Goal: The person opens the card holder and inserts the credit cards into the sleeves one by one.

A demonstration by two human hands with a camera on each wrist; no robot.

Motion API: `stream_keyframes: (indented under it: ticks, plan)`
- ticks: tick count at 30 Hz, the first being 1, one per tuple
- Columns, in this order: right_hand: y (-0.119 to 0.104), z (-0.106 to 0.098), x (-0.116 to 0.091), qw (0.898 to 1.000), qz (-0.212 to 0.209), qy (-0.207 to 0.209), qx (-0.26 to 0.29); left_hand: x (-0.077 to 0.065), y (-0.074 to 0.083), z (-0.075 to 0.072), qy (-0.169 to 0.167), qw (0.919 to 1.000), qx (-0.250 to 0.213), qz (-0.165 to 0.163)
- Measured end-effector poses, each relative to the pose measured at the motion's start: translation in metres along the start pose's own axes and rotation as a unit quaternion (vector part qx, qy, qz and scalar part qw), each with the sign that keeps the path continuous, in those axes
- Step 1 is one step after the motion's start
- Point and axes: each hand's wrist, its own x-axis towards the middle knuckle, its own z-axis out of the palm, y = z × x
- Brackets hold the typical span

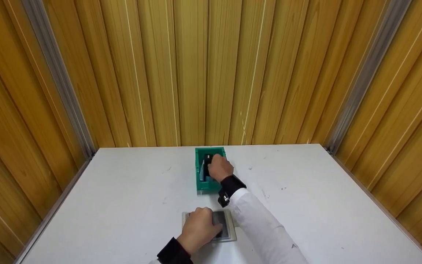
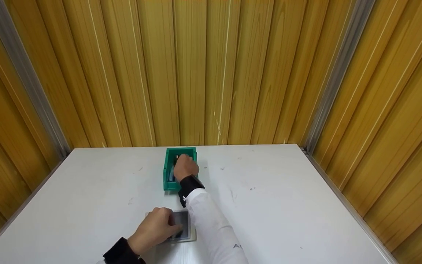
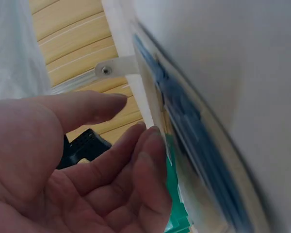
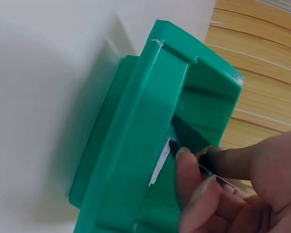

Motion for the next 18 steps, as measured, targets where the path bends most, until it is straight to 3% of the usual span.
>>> stream_keyframes:
  ticks: [7,12,18]
  plan:
    - [-0.001,-0.018,-0.021,1.0,-0.013,-0.002,0.028,-0.004,-0.002,0.009,0.002,0.9997,0.012,-0.021]
    - [0.005,-0.038,-0.046,0.999,-0.019,0.013,0.047,-0.003,-0.003,0.008,-0.006,0.9989,0.013,-0.045]
    - [0.019,-0.056,-0.072,0.997,-0.019,0.009,0.075,-0.003,-0.003,0.007,-0.003,0.9964,0.048,-0.07]
